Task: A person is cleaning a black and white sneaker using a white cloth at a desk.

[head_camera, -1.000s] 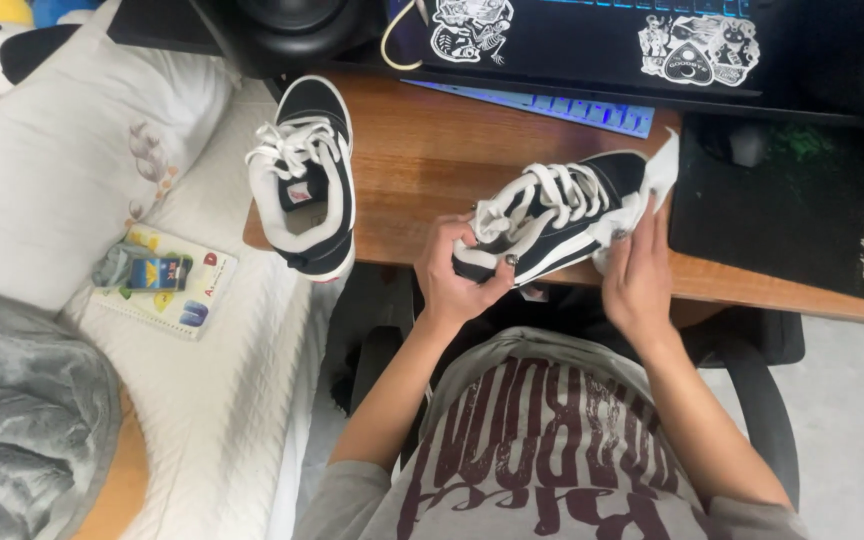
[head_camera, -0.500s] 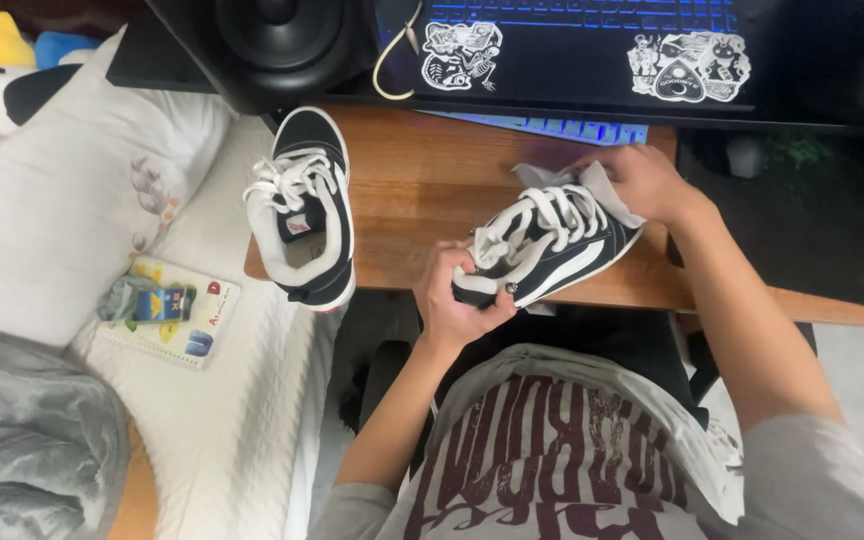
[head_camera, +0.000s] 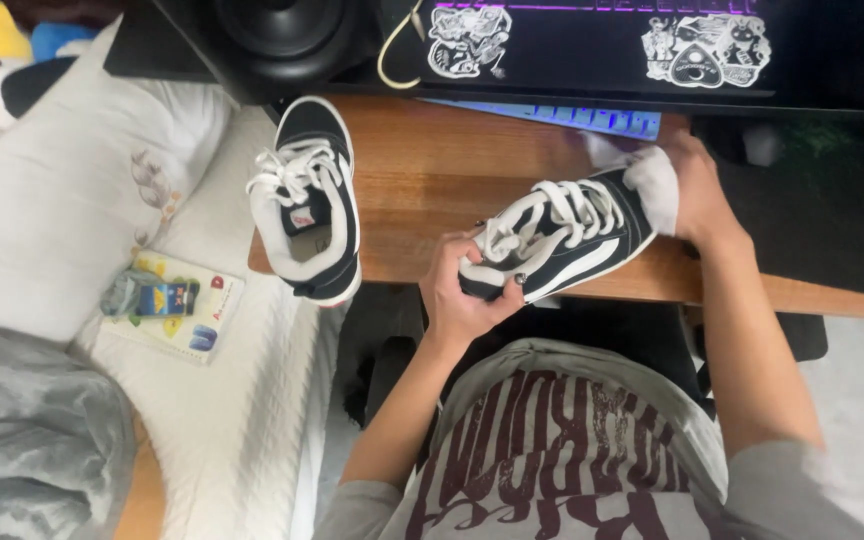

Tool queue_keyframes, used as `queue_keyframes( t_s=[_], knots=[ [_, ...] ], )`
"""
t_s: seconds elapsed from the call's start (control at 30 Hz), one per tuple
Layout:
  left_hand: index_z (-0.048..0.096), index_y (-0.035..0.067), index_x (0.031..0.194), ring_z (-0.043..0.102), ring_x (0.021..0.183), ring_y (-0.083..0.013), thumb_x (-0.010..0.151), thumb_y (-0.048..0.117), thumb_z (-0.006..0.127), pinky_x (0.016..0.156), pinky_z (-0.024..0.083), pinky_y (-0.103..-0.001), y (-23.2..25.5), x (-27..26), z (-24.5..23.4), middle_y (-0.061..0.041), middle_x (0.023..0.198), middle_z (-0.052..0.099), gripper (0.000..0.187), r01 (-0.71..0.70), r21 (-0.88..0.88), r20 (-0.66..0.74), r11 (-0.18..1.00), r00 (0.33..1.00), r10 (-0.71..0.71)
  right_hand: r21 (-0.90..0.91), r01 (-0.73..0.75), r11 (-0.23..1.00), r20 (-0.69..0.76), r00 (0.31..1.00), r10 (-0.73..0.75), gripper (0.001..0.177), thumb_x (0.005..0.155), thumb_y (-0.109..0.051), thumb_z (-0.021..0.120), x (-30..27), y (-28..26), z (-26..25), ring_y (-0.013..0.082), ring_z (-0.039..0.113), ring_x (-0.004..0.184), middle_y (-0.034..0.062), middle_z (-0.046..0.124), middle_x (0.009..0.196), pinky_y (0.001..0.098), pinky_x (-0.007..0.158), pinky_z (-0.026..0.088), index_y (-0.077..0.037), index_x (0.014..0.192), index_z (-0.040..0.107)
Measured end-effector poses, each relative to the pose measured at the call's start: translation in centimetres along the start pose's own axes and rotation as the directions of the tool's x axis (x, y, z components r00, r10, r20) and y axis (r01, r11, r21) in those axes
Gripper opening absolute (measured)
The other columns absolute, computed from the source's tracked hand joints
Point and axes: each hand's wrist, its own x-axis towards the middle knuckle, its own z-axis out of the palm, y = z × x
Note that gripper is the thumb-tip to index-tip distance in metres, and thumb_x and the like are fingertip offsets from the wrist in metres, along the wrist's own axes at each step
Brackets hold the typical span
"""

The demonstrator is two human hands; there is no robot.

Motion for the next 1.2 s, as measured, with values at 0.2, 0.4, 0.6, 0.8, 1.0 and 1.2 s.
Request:
queue_keyframes(
  t_s=[0.2,0.4,0.6,0.8,1.0,1.2],
  knots=[
    [0.048,0.01,0.095,0.063,0.093,-0.0228,0.078,0.032,0.07,0.074,0.054,-0.032,2.2,1.1,-0.5,-0.003,0.091,0.056,0.036,-0.001,0.071,0.091,0.997,0.996,-0.006,-0.079,-0.034,0.996,0.067,0.997,0.04,0.087,0.094,-0.067,0.032,-7.6,-1.4,-0.1,0.0481,0.035,0.117,0.0281,0.039,0.121,0.0588,0.111,0.023,-0.001,0.151,0.04],
    [0.047,0.011,0.093,0.062,0.087,-0.0213,0.08,0.036,0.069,0.069,0.05,-0.03,2.7,1.5,-0.8,-0.003,0.089,0.055,0.036,-0.017,0.071,0.096,0.997,0.995,0.01,-0.128,-0.047,0.991,0.038,0.998,0.052,0.067,0.103,-0.039,0.042,-11.1,-5.6,0.4,0.046,0.028,0.131,0.0356,0.035,0.139,0.0569,0.115,0.02,0.011,0.146,0.036],
    [0.048,0.014,0.084,0.073,0.094,-0.028,0.07,0.04,0.081,0.086,0.056,-0.034,-0.6,0.1,0.2,-0.007,0.091,0.067,0.044,-0.031,-0.059,0.003,0.998,0.999,0.032,-0.087,-0.111,0.99,-0.129,0.987,0.099,0.055,0.103,-0.012,0.045,-9.9,-8.0,0.3,0.0566,0.042,0.128,0.0372,0.039,0.143,0.0628,0.109,0.037,0.014,0.151,0.035],
    [0.048,0.015,0.082,0.074,0.091,-0.0285,0.072,0.04,0.079,0.083,0.056,-0.036,-0.1,0.4,0.0,-0.006,0.086,0.065,0.041,-0.033,-0.088,0.019,0.996,0.999,0.034,0.047,-0.015,0.999,-0.263,0.964,0.026,0.038,0.108,-0.01,0.033,-5.7,-4.6,1.5,0.0654,0.051,0.103,0.0367,0.05,0.109,0.0679,0.089,0.044,0.013,0.134,0.047],
    [0.048,0.015,0.083,0.073,0.089,-0.0311,0.07,0.038,0.08,0.081,0.056,-0.038,-0.4,0.1,0.0,-0.007,0.086,0.064,0.042,-0.011,-0.094,0.013,0.995,1.0,0.012,0.032,-0.15,0.988,0.043,0.988,0.149,0.03,0.108,-0.03,0.052,0.4,4.3,1.9,0.0437,0.069,0.097,0.0223,0.068,0.083,0.0565,0.08,0.052,-0.008,0.103,0.072],
    [0.047,0.014,0.084,0.072,0.089,-0.0325,0.069,0.038,0.081,0.081,0.055,-0.039,-0.3,0.1,-0.1,-0.009,0.087,0.064,0.044,0.015,-0.073,0.024,0.997,1.0,-0.013,-0.11,-0.108,0.988,0.329,0.934,0.138,0.041,0.098,-0.036,0.048,3.2,-3.9,-0.5,0.0558,0.066,0.103,0.0321,0.073,0.095,0.066,0.093,0.048,-0.007,0.105,0.077]
  ],
)
